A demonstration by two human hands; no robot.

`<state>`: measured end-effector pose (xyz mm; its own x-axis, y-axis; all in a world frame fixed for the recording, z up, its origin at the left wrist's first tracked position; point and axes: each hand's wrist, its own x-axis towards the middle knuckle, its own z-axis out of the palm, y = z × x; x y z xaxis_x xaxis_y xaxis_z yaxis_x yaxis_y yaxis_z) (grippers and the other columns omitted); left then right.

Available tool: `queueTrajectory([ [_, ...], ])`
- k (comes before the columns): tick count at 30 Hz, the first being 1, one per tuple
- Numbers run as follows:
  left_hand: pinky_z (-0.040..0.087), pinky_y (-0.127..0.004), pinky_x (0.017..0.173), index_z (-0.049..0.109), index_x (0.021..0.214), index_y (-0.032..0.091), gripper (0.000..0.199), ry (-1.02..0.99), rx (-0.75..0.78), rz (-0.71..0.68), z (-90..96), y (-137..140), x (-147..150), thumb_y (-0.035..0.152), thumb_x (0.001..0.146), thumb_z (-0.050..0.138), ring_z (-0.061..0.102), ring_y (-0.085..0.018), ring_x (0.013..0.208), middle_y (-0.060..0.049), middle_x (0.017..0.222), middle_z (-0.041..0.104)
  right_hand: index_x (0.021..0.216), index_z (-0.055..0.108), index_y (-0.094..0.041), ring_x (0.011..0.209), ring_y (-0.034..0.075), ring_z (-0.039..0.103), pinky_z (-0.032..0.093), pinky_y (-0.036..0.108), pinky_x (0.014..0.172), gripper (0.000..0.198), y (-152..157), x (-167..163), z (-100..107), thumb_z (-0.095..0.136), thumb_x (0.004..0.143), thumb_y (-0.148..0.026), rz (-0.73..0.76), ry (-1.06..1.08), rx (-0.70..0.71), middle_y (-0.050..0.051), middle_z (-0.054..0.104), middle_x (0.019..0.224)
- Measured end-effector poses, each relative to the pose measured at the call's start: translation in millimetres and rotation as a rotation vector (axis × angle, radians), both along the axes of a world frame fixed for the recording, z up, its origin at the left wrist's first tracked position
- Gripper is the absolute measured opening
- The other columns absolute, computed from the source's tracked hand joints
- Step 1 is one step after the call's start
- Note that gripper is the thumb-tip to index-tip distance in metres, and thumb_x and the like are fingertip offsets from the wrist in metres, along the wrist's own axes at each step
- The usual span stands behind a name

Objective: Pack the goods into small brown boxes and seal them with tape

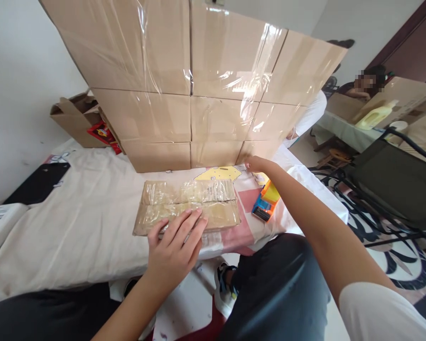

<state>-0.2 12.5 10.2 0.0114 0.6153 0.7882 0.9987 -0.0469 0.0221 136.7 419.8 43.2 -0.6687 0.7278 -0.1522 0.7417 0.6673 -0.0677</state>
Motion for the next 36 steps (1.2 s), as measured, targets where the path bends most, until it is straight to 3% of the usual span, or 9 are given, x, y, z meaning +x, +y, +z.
queueTrajectory([
  [3, 0.030, -0.042, 0.108, 0.066, 0.126, 0.022, 0.040, -0.001, 0.022, -0.001, -2.1, -1, 0, 0.016, 0.087, 0.065, 0.067, -0.023, 0.115, -0.004, 0.128, 0.072, 0.068, 0.059, -0.016, 0.077, 0.018, 0.059, 0.042, 0.028, 0.069, 0.011, -9, 4, 17, 0.067, 0.073, -0.011, 0.002, 0.091, 0.002, 0.006, 0.065, 0.078],
  [5, 0.031, -0.042, 0.107, 0.066, 0.127, 0.022, 0.041, 0.013, 0.014, -0.010, -1.8, -2, -4, 0.016, 0.086, 0.066, 0.068, -0.023, 0.115, -0.004, 0.128, 0.072, 0.070, 0.055, -0.017, 0.071, 0.014, 0.054, 0.039, 0.026, 0.064, 0.015, -30, 10, 31, 0.065, 0.080, -0.018, -0.006, 0.304, -0.095, 0.003, 0.060, 0.073],
  [10, 0.036, -0.043, 0.102, 0.065, 0.125, 0.023, 0.044, 0.087, -0.013, -0.034, 3.9, -7, -27, 0.018, 0.081, 0.071, 0.069, -0.025, 0.109, -0.004, 0.125, 0.073, 0.085, 0.049, -0.022, 0.049, 0.006, 0.037, 0.026, 0.023, 0.050, 0.036, -151, 33, 53, 0.080, 0.075, -0.036, 0.004, 1.212, -0.803, -0.008, 0.047, 0.063],
  [13, 0.037, -0.044, 0.099, 0.063, 0.128, 0.022, 0.051, 0.152, -0.012, -0.039, 4.6, -8, -38, 0.020, 0.078, 0.074, 0.070, -0.027, 0.107, -0.005, 0.124, 0.074, 0.093, 0.052, -0.023, 0.049, 0.005, 0.032, 0.022, 0.022, 0.047, 0.040, -226, 41, 49, 0.083, 0.071, -0.031, -0.092, 1.456, -0.988, -0.008, 0.050, 0.070],
  [16, 0.036, -0.047, 0.098, 0.059, 0.134, 0.023, 0.059, 0.164, -0.013, -0.033, 0.8, -8, -41, 0.024, 0.077, 0.074, 0.069, -0.030, 0.107, -0.007, 0.126, 0.073, 0.095, 0.052, -0.023, 0.050, 0.005, 0.032, 0.023, 0.022, 0.047, 0.036, -261, 43, 26, 0.080, 0.072, -0.027, -0.155, 1.528, -1.062, -0.008, 0.052, 0.072],
  [23, 0.033, -0.049, 0.097, 0.058, 0.134, 0.026, 0.060, 0.117, 0.031, -0.007, -12.1, -4, -38, 0.025, 0.075, 0.071, 0.066, -0.033, 0.106, -0.009, 0.125, 0.072, 0.097, 0.054, -0.021, 0.056, 0.006, 0.041, 0.029, 0.022, 0.052, 0.028, -241, 40, -36, 0.069, 0.073, -0.025, -0.103, 1.452, -1.049, -0.007, 0.056, 0.073],
  [28, 0.030, -0.051, 0.099, 0.060, 0.129, 0.026, 0.055, 0.063, 0.079, 0.000, -18.7, -2, -34, 0.023, 0.075, 0.070, 0.065, -0.033, 0.103, -0.010, 0.119, 0.074, 0.094, 0.056, -0.020, 0.075, 0.011, 0.056, 0.041, 0.023, 0.067, 0.026, -235, 30, -46, 0.067, 0.071, -0.018, -0.008, 1.442, -1.055, -0.005, 0.060, 0.077],
  [31, 0.030, -0.052, 0.099, 0.060, 0.130, 0.026, 0.056, 0.056, 0.068, 0.001, -20.4, -3, -35, 0.023, 0.075, 0.071, 0.064, -0.034, 0.105, -0.011, 0.120, 0.073, 0.093, 0.056, -0.021, 0.077, 0.011, 0.057, 0.044, 0.024, 0.074, 0.028, -234, 22, -50, 0.070, 0.070, -0.017, 0.019, 1.412, -1.086, -0.007, 0.058, 0.075],
  [36, 0.029, -0.053, 0.100, 0.057, 0.134, 0.027, 0.060, 0.060, 0.047, -0.005, -18.2, -4, -35, 0.025, 0.075, 0.071, 0.063, -0.035, 0.107, -0.012, 0.122, 0.072, 0.097, 0.053, -0.022, 0.073, 0.010, 0.056, 0.045, 0.024, 0.072, 0.031, -235, 14, -56, 0.069, 0.071, -0.016, -0.011, 1.394, -1.071, -0.008, 0.056, 0.075],
])
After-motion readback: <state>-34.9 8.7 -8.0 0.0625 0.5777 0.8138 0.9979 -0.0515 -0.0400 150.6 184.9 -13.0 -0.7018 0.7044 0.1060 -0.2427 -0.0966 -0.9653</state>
